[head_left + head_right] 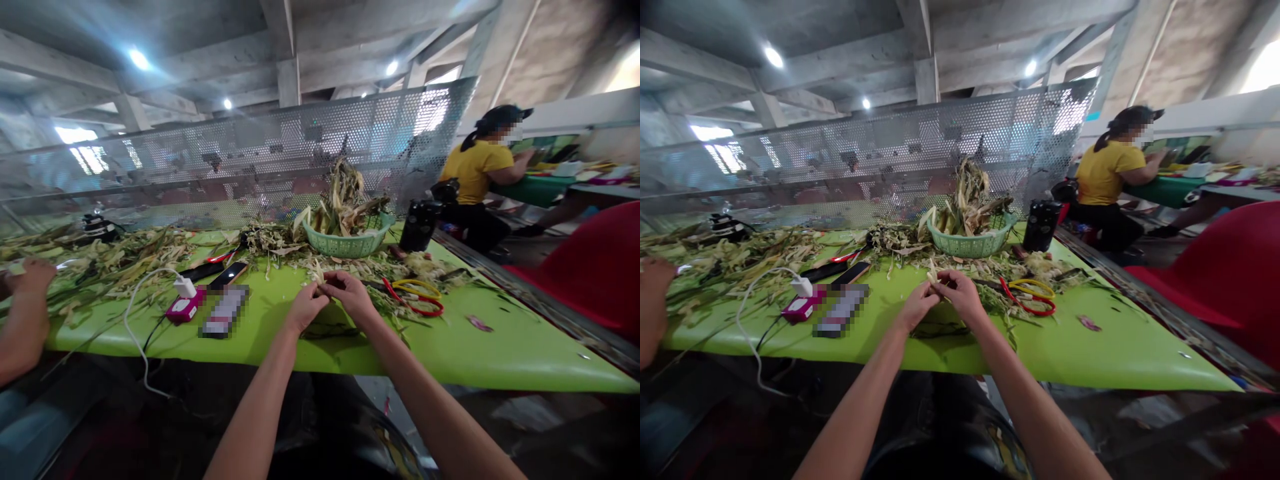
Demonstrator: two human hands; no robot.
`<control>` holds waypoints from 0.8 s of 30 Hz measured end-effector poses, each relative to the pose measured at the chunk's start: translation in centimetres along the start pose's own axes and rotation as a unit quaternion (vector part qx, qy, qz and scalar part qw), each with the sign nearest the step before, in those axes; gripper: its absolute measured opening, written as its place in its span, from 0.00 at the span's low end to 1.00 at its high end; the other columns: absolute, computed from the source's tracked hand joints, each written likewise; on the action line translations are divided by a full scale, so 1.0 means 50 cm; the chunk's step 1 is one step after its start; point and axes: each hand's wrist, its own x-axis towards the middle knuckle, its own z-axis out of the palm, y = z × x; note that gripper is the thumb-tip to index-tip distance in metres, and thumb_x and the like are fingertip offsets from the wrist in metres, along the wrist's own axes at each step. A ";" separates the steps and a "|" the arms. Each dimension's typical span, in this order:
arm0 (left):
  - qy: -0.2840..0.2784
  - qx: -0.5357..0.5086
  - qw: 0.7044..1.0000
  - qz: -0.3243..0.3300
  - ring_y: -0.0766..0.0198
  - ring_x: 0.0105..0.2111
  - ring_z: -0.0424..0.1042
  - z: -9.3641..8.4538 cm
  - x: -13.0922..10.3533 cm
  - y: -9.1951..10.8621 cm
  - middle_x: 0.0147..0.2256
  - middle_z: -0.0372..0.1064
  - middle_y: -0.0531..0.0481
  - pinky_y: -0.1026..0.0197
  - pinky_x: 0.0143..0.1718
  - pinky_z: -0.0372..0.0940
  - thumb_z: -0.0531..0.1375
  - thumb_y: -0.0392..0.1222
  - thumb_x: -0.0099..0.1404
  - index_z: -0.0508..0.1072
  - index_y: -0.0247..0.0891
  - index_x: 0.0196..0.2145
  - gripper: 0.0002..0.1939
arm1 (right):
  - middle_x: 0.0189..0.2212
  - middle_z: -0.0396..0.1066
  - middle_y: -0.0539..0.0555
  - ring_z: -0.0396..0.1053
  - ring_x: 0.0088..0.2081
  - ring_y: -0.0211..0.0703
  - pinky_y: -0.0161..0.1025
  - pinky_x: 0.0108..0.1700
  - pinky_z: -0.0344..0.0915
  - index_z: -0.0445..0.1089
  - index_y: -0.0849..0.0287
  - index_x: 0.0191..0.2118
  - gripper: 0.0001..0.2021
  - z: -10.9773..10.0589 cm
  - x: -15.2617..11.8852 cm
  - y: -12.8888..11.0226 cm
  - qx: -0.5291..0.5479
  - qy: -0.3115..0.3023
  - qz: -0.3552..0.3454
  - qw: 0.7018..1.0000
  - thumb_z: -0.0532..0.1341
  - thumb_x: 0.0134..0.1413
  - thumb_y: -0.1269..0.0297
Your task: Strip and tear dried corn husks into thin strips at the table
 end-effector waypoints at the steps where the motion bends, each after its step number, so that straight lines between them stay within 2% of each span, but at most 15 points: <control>1: -0.004 -0.007 1.000 -0.009 0.66 0.26 0.58 0.001 0.000 0.000 0.23 0.61 0.54 0.64 0.30 0.56 0.62 0.39 0.53 0.68 0.38 0.26 0.05 | 0.26 0.68 0.49 0.65 0.28 0.39 0.37 0.33 0.63 0.71 0.59 0.33 0.14 0.001 -0.001 -0.001 0.011 -0.001 0.005 1.000 0.69 0.38 0.59; 5: -0.030 -0.009 0.999 -0.012 0.66 0.27 0.60 0.004 0.002 0.001 0.24 0.63 0.54 0.63 0.32 0.58 0.61 0.44 0.55 0.68 0.36 0.29 0.08 | 0.25 0.68 0.48 0.64 0.27 0.37 0.36 0.32 0.61 0.70 0.59 0.30 0.12 0.002 -0.005 -0.006 0.055 -0.001 0.025 0.998 0.69 0.39 0.60; 8: -0.047 -0.014 0.999 0.006 0.64 0.31 0.65 0.005 0.004 0.004 0.30 0.68 0.51 0.61 0.37 0.60 0.60 0.46 0.58 0.70 0.35 0.34 0.12 | 0.23 0.66 0.47 0.61 0.25 0.35 0.35 0.29 0.59 0.69 0.59 0.29 0.11 0.001 -0.006 -0.009 0.081 0.004 0.034 0.996 0.69 0.39 0.60; 11: -0.044 -0.022 0.999 0.023 0.62 0.36 0.68 0.004 0.005 0.008 0.34 0.71 0.49 0.60 0.43 0.60 0.58 0.48 0.60 0.71 0.35 0.39 0.14 | 0.23 0.65 0.47 0.60 0.24 0.35 0.35 0.28 0.58 0.68 0.59 0.28 0.11 0.000 -0.005 -0.008 0.101 0.008 0.035 0.994 0.68 0.40 0.60; 15: -0.016 -0.026 0.999 0.026 0.62 0.35 0.68 0.001 0.003 0.015 0.33 0.71 0.48 0.59 0.44 0.60 0.58 0.49 0.61 0.71 0.35 0.38 0.15 | 0.25 0.66 0.48 0.61 0.26 0.36 0.35 0.30 0.59 0.68 0.59 0.28 0.10 0.001 -0.003 -0.006 0.117 0.010 0.031 0.993 0.67 0.41 0.60; 19: 0.026 -0.084 0.996 0.006 0.65 0.33 0.67 0.004 0.003 0.018 0.32 0.71 0.49 0.63 0.40 0.60 0.61 0.48 0.57 0.72 0.34 0.38 0.15 | 0.24 0.65 0.47 0.61 0.25 0.35 0.36 0.31 0.59 0.67 0.59 0.27 0.11 0.003 0.000 -0.004 0.121 0.012 0.028 0.992 0.68 0.42 0.60; 21: 0.047 -0.131 0.990 -0.015 0.69 0.28 0.64 0.009 0.006 0.015 0.29 0.69 0.51 0.66 0.33 0.58 0.63 0.46 0.54 0.72 0.34 0.37 0.15 | 0.24 0.65 0.47 0.61 0.26 0.35 0.36 0.31 0.60 0.67 0.59 0.27 0.11 0.003 0.000 -0.003 0.121 0.013 0.026 0.992 0.68 0.42 0.60; 24: 0.057 -0.174 0.982 -0.054 0.74 0.20 0.55 0.015 0.010 0.012 0.23 0.65 0.55 0.68 0.23 0.49 0.64 0.47 0.52 0.72 0.34 0.35 0.16 | 0.25 0.65 0.48 0.62 0.27 0.36 0.36 0.33 0.61 0.67 0.59 0.29 0.10 0.002 -0.003 -0.005 0.123 0.013 0.022 0.992 0.67 0.43 0.60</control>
